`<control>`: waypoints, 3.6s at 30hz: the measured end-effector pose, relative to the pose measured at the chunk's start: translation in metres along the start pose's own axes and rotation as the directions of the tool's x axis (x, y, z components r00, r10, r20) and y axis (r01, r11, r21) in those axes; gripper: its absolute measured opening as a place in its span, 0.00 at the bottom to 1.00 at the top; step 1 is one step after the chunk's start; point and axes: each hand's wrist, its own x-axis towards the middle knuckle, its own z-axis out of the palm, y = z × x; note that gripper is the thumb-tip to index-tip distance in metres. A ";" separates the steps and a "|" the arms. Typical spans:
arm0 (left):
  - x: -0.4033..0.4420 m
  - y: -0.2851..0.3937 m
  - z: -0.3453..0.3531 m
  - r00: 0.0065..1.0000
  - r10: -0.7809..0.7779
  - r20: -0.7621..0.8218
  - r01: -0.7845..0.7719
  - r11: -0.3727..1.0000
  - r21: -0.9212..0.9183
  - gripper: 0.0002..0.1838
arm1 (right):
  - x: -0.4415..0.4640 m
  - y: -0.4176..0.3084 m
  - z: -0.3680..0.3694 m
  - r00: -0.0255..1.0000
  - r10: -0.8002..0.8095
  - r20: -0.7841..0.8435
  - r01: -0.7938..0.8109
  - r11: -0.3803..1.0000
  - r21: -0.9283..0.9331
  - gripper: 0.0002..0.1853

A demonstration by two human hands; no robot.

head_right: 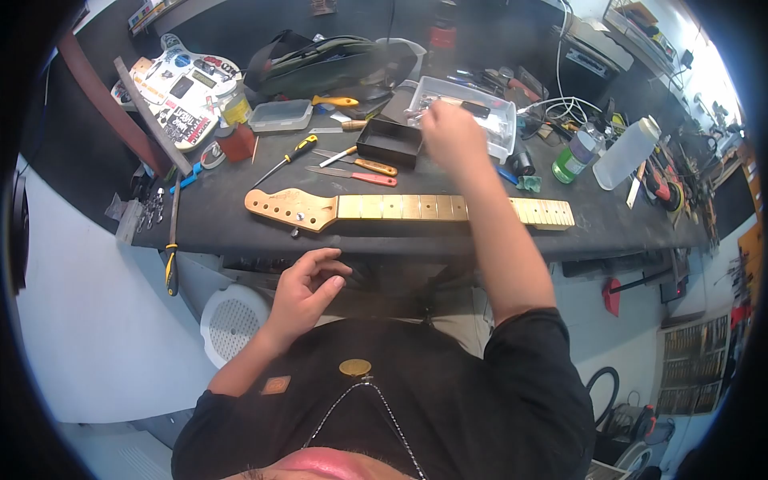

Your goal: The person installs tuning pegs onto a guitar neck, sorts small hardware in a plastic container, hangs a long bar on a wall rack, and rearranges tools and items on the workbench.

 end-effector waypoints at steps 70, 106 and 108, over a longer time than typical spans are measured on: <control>0.027 -0.055 -0.027 0.976 -0.134 -0.173 -0.058 0.606 -0.793 0.13 | -0.069 -0.163 0.014 0.449 -0.796 0.407 0.789 0.566 0.238 0.08; 0.027 -0.048 -0.023 0.962 -0.179 -0.205 -0.055 0.610 -0.791 0.13 | -0.073 -0.166 0.025 0.481 -0.726 0.491 0.764 0.622 0.171 0.13; 0.027 -0.049 -0.023 0.960 -0.188 -0.209 -0.054 0.605 -0.795 0.14 | -0.072 -0.162 0.022 0.435 -0.799 0.415 0.803 0.552 0.222 0.13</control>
